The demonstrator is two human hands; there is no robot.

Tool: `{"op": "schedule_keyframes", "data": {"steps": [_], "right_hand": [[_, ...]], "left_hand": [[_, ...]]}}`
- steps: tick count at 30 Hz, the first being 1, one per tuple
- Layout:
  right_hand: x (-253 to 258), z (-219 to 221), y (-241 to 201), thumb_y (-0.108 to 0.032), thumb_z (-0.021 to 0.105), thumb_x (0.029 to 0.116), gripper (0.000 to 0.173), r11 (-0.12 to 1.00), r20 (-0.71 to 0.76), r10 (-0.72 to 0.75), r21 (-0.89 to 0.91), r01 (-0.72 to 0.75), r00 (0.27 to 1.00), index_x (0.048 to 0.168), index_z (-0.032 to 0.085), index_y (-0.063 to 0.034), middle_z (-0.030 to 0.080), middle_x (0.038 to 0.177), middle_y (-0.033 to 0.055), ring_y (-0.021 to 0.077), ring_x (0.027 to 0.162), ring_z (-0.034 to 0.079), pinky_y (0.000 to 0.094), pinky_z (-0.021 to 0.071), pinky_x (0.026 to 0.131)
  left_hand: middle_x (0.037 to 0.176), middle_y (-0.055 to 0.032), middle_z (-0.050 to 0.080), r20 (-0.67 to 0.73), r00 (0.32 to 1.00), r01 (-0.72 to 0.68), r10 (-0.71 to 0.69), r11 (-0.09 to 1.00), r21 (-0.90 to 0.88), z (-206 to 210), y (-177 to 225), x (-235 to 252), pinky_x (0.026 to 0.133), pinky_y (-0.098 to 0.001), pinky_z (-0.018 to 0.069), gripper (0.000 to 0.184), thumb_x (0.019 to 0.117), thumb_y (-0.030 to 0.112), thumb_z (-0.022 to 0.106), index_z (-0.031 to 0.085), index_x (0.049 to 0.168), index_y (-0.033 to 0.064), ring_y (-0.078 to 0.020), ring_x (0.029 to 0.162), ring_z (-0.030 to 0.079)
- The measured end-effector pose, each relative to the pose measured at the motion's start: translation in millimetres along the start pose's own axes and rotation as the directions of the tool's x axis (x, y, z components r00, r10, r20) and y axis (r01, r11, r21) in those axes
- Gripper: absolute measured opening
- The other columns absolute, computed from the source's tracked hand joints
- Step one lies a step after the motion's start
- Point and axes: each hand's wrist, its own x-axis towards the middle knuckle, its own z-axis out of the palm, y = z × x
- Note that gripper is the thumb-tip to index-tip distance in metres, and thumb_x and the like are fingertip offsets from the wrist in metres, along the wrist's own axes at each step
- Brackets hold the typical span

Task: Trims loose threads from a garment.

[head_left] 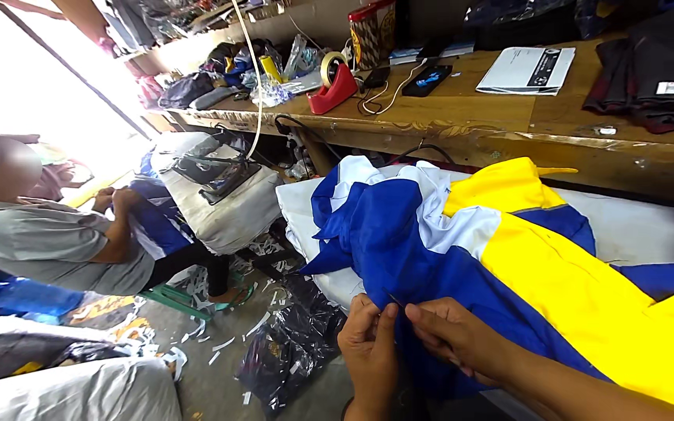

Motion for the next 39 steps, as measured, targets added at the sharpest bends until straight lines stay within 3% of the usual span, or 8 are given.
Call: {"op": "schedule_keyframes", "data": {"steps": [3,9,15,21,26,30,39], "right_hand": [[0,3,5,-0.033,0.045,0.1090,0.046,0.999,0.012,0.007,0.042,-0.008,1.000,0.065,0.049,-0.0218,0.036,0.053,-0.0140,-0.0064,0.043,0.033,0.0112,0.0255,0.040],[1,-2,9,-0.036,0.047,0.1084,0.042,0.998,0.033,-0.037,-0.043,0.039,0.999,0.070,0.051,-0.0210,0.038,0.056,-0.0138,-0.0065,0.045,0.034,0.0112,0.0268,0.042],[1,-3,6,-0.037,0.048,0.1079,0.042,1.000,0.012,-0.015,-0.017,0.015,1.000,0.069,0.051,-0.0216,0.038,0.055,-0.0139,-0.0064,0.044,0.034,0.0110,0.0266,0.041],[2,0,10,-0.033,0.046,0.1084,0.046,0.998,-0.007,-0.003,0.058,0.003,1.000,0.064,0.049,-0.0220,0.037,0.053,-0.0142,-0.0067,0.043,0.033,0.0110,0.0259,0.040],[1,-2,14,-0.036,0.046,0.1089,0.043,0.998,0.011,-0.058,-0.020,0.059,0.998,0.068,0.049,-0.0224,0.037,0.056,-0.0146,-0.0068,0.045,0.034,0.0110,0.0271,0.042],[2,-6,14,-0.039,0.045,0.1092,0.043,0.994,0.047,-0.081,-0.075,0.084,0.996,0.070,0.049,-0.0218,0.037,0.056,-0.0143,-0.0069,0.045,0.034,0.0108,0.0265,0.042],[1,-5,9,-0.039,0.046,0.1087,0.042,0.999,0.043,-0.040,-0.010,0.041,0.998,0.070,0.050,-0.0223,0.037,0.056,-0.0147,-0.0072,0.045,0.034,0.0100,0.0272,0.042]], "left_hand": [[0.091,0.0024,0.068,-0.032,0.999,0.025,-0.026,0.999,-0.044,2,-2,-4,0.077,-0.0174,0.0537,0.013,0.0970,0.015,0.069,0.076,0.089,0.0071,-0.0032,0.085,0.063],[0.093,-0.0004,0.071,-0.081,0.987,0.126,-0.137,0.984,-0.127,6,1,-3,0.080,-0.0216,0.0577,0.013,0.0991,0.012,0.065,0.075,0.099,0.0035,-0.0059,0.086,0.068],[0.092,0.0005,0.071,-0.003,0.982,0.188,-0.190,0.972,-0.142,4,1,-3,0.081,-0.0208,0.0554,0.015,0.0996,0.011,0.063,0.076,0.098,0.0032,-0.0047,0.087,0.065],[0.095,0.0014,0.071,0.001,0.978,0.203,-0.208,0.954,-0.222,7,-1,-6,0.084,-0.0214,0.0549,0.014,0.0981,0.015,0.067,0.078,0.097,0.0069,-0.0046,0.091,0.065],[0.102,-0.0013,0.074,-0.028,0.972,0.217,-0.234,0.935,-0.282,8,0,-6,0.089,-0.0243,0.0568,0.015,0.0988,0.015,0.066,0.079,0.102,0.0072,-0.0064,0.096,0.069],[0.104,-0.0018,0.074,-0.018,0.974,0.213,-0.226,0.939,-0.270,6,0,-4,0.090,-0.0245,0.0562,0.015,0.0986,0.016,0.067,0.078,0.102,0.0067,-0.0072,0.098,0.068],[0.106,-0.0023,0.074,0.026,0.980,0.198,-0.197,0.948,-0.249,4,-2,-4,0.091,-0.0246,0.0565,0.016,0.0981,0.015,0.068,0.077,0.107,0.0047,-0.0074,0.099,0.069]]}}
